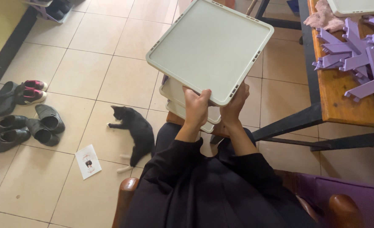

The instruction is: The person assembles a stack of white plastic trays by inserting purple cross-shaped supports between them. They repeatedly pick up trays and supports, align and insert the supports, and stack the trays into a vertical unit. A black cat is present on the floor nearby.

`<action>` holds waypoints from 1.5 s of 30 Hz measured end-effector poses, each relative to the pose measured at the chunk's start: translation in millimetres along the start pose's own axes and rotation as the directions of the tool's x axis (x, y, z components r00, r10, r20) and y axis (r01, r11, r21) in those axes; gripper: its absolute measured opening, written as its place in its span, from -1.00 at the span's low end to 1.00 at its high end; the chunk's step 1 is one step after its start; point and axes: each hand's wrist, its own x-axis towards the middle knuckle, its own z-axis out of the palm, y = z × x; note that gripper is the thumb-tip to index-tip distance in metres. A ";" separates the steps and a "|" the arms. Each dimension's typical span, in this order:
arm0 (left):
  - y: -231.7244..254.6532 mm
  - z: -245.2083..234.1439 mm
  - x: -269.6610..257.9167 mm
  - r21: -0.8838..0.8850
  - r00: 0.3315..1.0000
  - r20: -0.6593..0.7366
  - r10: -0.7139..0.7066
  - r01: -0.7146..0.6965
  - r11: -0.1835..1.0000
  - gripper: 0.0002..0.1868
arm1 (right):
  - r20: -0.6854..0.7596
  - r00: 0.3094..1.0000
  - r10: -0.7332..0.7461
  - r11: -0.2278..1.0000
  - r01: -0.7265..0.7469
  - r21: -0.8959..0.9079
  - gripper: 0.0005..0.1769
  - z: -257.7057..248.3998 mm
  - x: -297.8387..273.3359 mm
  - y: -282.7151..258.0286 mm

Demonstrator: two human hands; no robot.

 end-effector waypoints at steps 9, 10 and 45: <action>9.8 12.2 -11.4 0.004 0.998 0.001 -0.057 0.057 0.998 -0.68 | 0.076 0.989 -0.127 0.992 0.125 0.027 -0.28 -15.4 -0.3 14.6; 13.7 13.6 -12.8 -0.013 0.999 0.006 -0.049 0.050 0.999 -0.63 | 0.081 0.966 -0.246 0.968 0.241 0.066 -0.23 -20.0 1.0 20.6; -69.7 -54.5 65.6 0.658 0.895 0.445 -0.011 -0.319 0.682 -0.70 | -0.093 0.844 0.528 0.538 -0.248 0.806 -0.60 10.9 83.2 34.4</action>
